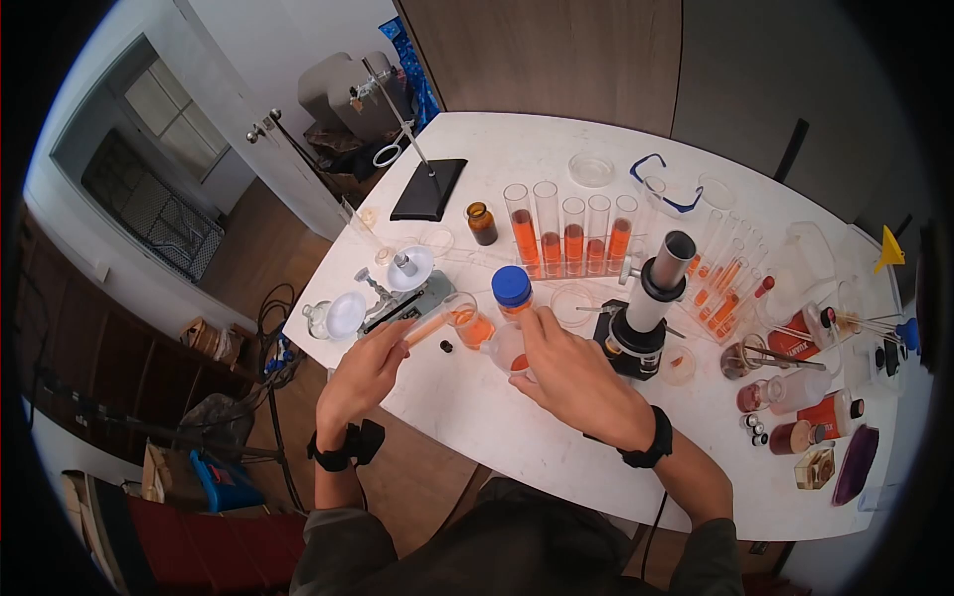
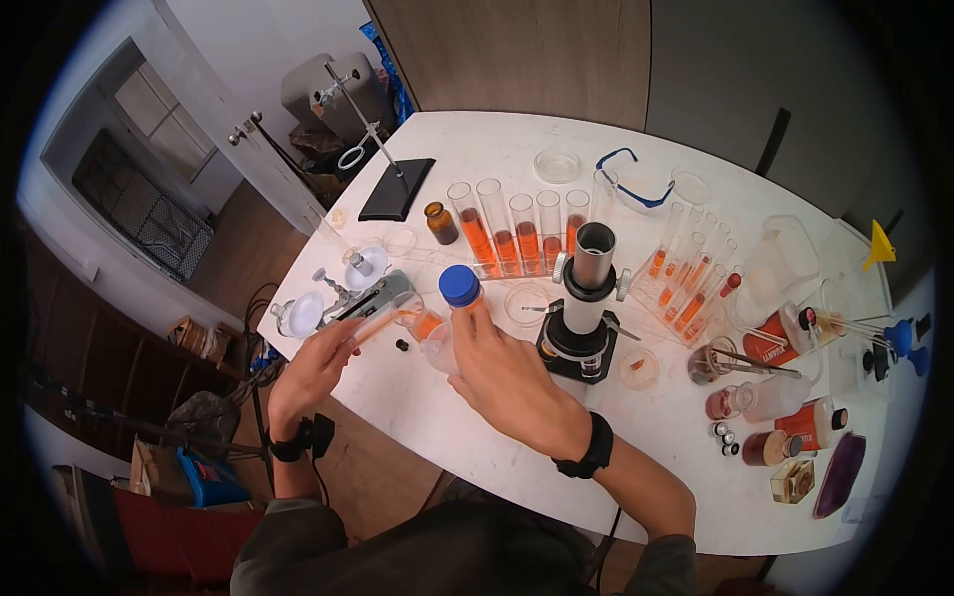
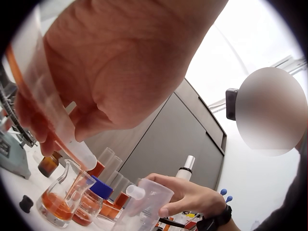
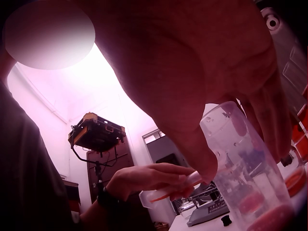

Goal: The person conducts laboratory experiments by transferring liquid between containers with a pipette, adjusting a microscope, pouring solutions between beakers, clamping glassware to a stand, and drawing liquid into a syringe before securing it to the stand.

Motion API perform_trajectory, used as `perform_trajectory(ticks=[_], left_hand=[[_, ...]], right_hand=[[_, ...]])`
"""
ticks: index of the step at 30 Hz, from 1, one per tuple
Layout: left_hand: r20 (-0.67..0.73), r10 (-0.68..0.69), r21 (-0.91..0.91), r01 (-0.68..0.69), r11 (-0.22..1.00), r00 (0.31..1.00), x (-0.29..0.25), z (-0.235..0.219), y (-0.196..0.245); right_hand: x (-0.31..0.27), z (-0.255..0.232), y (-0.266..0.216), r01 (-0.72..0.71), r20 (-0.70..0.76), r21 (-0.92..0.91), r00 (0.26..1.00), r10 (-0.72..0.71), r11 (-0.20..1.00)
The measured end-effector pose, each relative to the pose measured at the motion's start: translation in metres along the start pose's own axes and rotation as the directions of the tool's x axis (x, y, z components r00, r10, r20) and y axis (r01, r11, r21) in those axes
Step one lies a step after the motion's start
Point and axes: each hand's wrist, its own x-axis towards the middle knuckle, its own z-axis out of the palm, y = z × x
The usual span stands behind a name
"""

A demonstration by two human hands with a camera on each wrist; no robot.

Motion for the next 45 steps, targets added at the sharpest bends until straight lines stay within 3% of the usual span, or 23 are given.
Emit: perform_trajectory(ticks=[14,16,20,22,29,32,35,37,41,45], left_hand=[[-0.015,0.013,0.029,-0.012,0.999,1.0,0.001,0.001,-0.002],[0.018,0.021,-0.077,-0.019,0.997,1.0,0.001,0.003,-0.007],[0.004,0.03,-0.164,-0.029,0.986,1.0,0.0,0.006,-0.002],[0.036,0.004,-0.24,0.005,0.971,0.999,0.0,0.005,0.002],[0.048,0.014,-0.349,0.004,0.937,0.999,-0.001,0.009,0.002],[0.022,0.06,-0.44,-0.044,0.897,0.998,-0.004,0.011,0.003],[-0.013,0.082,-0.495,-0.078,0.865,0.997,-0.007,0.018,0.002],[-0.046,0.169,-0.579,-0.164,0.798,0.984,-0.006,0.027,-0.005],[-0.07,0.143,-0.655,-0.154,0.74,0.987,-0.008,0.039,0.001],[-0.093,0.168,-0.645,-0.188,0.741,0.981,-0.011,0.043,0.004]], right_hand=[[0.0,0.003,0.003,0.053,-0.017,0.016,0.998,-0.053,0.998],[0.001,0.001,0.0,-0.019,0.02,0.012,1.0,0.019,1.0],[0.001,0.0,0.0,-0.017,0.025,0.035,1.0,0.016,0.999],[0.001,0.002,0.002,0.061,-0.041,0.06,0.997,-0.059,0.996],[0.002,-0.003,-0.003,0.064,-0.06,0.105,0.997,-0.058,0.992],[0.002,-0.014,-0.011,-0.062,0.018,0.171,0.998,0.06,0.983],[0.003,-0.017,-0.015,-0.052,-0.082,0.237,0.994,0.073,0.97],[0.003,-0.017,-0.017,0.003,-0.212,0.301,0.975,0.064,0.954],[0.008,-0.019,-0.02,-0.003,-0.245,0.471,0.96,0.135,0.882],[0.01,-0.017,-0.015,0.126,-0.349,0.606,0.929,0.12,0.786]])
